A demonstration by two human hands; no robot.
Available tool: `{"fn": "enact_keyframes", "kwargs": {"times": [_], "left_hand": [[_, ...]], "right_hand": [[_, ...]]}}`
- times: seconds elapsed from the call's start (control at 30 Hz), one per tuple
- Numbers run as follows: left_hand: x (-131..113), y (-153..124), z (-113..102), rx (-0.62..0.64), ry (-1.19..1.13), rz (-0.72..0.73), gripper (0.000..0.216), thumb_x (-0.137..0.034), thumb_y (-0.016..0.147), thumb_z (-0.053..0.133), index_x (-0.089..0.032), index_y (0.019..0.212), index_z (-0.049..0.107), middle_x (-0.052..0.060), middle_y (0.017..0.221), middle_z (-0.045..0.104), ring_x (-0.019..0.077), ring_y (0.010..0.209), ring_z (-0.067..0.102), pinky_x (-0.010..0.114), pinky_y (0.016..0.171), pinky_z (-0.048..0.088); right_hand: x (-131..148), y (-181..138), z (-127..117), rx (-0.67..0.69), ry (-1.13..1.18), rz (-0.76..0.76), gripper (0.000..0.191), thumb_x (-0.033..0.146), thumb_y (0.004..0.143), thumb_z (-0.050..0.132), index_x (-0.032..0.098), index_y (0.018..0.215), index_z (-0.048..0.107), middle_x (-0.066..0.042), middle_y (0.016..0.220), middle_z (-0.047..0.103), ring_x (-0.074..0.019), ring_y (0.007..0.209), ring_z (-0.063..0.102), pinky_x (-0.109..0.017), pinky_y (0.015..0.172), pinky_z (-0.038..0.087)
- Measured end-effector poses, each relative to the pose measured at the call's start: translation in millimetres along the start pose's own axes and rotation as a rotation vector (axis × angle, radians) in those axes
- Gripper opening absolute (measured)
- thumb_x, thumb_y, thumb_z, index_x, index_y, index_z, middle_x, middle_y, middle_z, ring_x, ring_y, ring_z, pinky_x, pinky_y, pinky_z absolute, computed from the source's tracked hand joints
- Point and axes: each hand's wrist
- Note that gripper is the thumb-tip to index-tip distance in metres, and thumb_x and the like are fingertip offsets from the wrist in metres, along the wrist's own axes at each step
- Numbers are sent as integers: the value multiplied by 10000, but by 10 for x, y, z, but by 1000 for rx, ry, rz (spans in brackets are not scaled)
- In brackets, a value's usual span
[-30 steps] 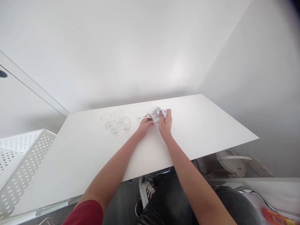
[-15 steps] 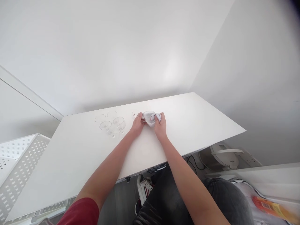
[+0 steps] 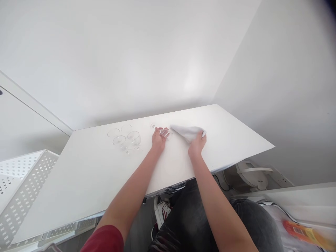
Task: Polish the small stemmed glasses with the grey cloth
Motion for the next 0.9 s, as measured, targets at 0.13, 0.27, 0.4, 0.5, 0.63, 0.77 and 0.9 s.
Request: {"fn": "enact_keyframes", "kwargs": {"times": [0.13,0.27,0.4,0.5,0.63,0.77,0.9], "left_hand": [[128,-5,102,18,-70,44,289,-463,1080,420,-209,968,505,120,1133,724,196,1034,739,426,987,571],[100,-48,122,74,-60,40,241,-461,1058,455,-232,992,484,93,1147,726,193,1046,724,400,963,565],[44,-86,130,115,-38,-4,282,-507,966,582,-239,1001,501,65,1056,723,207,951,715,382,893,554],[32,-119,176,168,-5,100,341,-523,914,670,-239,989,497,44,979,706,183,875,683,345,834,531],[19,-180,236,276,33,121,322,-455,901,717,-239,974,489,27,944,674,177,881,659,318,791,518],[-4,-190,240,263,94,128,271,-468,938,663,-251,990,510,10,997,644,144,791,616,281,701,506],[13,-146,232,251,188,112,360,-588,945,632,-270,1095,559,3,888,598,137,708,576,256,599,480]], "right_hand": [[69,-384,-6,206,-129,-73,462,587,994,472,188,1186,606,-129,1221,679,-275,1136,653,-487,1050,494],[90,-684,50,639,-366,-179,340,489,1016,452,223,1183,583,-77,1022,678,-241,875,631,-419,843,515],[83,-565,25,1049,-535,-391,272,284,922,504,212,1181,544,-57,935,626,-226,760,549,-389,745,474],[78,-363,-3,1133,-491,-365,455,254,869,551,192,1314,480,-58,965,627,-222,775,549,-405,778,492],[132,-262,17,1145,-108,-82,840,314,822,693,269,1563,300,-89,1312,625,-223,1098,616,-426,1002,500],[224,-266,49,1085,128,206,877,398,833,712,337,1610,310,-57,1407,613,-235,1189,625,-431,1037,506],[234,-182,41,1006,227,319,718,365,855,598,314,1553,438,-54,1240,686,-261,1046,676,-437,889,567]]}}
Point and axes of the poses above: each hand's wrist, its own y-axis towards the middle knuckle, its own z-axis out of the palm, x = y × z
